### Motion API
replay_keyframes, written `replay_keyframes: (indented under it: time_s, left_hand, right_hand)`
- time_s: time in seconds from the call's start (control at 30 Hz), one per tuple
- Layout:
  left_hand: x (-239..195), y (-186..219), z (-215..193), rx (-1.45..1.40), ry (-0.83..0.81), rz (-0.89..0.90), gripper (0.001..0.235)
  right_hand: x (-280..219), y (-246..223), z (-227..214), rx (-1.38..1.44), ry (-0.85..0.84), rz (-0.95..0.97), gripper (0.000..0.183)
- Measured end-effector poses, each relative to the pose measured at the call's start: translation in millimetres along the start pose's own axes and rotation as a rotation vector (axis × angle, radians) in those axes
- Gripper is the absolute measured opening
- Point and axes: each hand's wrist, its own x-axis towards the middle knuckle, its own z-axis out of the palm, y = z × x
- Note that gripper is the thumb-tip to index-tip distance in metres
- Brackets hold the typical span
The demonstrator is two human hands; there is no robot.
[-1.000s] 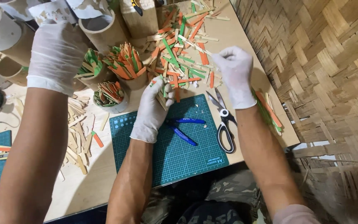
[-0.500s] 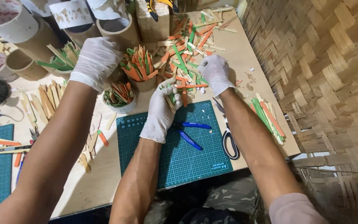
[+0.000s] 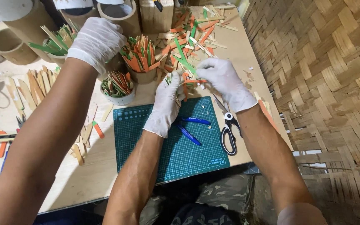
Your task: Joining and cutting colored popsicle sticks to assemble a craft project.
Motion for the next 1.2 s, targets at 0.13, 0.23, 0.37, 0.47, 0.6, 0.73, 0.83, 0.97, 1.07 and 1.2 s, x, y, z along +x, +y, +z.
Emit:
replay_keyframes:
  time_s: [0.13, 0.23, 0.37, 0.47, 0.6, 0.73, 0.83, 0.97, 1.07, 1.2]
  left_hand:
    - [-18.2, 16.7, 16.9, -0.022, -0.048, 0.011, 0.015]
    - [-16.0, 14.9, 16.5, -0.009, 0.026, 0.076, 0.026]
    - [-16.7, 18.9, 15.7, 0.053, 0.078, 0.111, 0.029]
    - [-7.9, 19.3, 13.0, 0.047, 0.143, 0.093, 0.024]
    - [-0.9, 15.5, 7.8, 0.092, 0.227, 0.054, 0.007]
    - [0.2, 13.7, 8.5, 0.119, 0.226, 0.009, 0.009]
    - [-5.6, 15.0, 13.7, 0.106, 0.196, -0.015, 0.015]
    - [-11.4, 11.1, 18.5, 0.119, 0.13, 0.034, 0.007]
    - [-15.4, 2.0, 23.0, 0.122, 0.083, 0.075, 0.008]
    - [-18.0, -1.7, 22.4, 0.198, 0.098, 0.089, 0.015]
  right_hand:
    - [-19.6, -11.0, 11.6, -0.045, -0.104, -0.03, 0.021]
    - [-10.3, -3.3, 2.8, -0.147, -0.107, -0.105, 0.012]
    - [23.0, 45.5, -25.1, -0.815, 0.123, -0.112, 0.014]
    - [35.7, 71.8, -31.9, -0.981, 0.137, 0.006, 0.013]
    - [38.4, 73.7, -30.6, -0.938, 0.129, 0.056, 0.015]
    - [46.4, 73.6, -35.2, -0.918, 0.143, 0.075, 0.021]
    - [34.0, 62.8, -34.7, -0.899, 0.14, 0.057, 0.025]
    - [2.6, 42.2, -14.4, -0.528, 0.163, 0.006, 0.014]
    - [-28.6, 23.4, 6.8, -0.491, 0.199, -0.232, 0.006]
    - [-56.2, -2.1, 25.9, -0.58, 0.026, -0.488, 0.004]
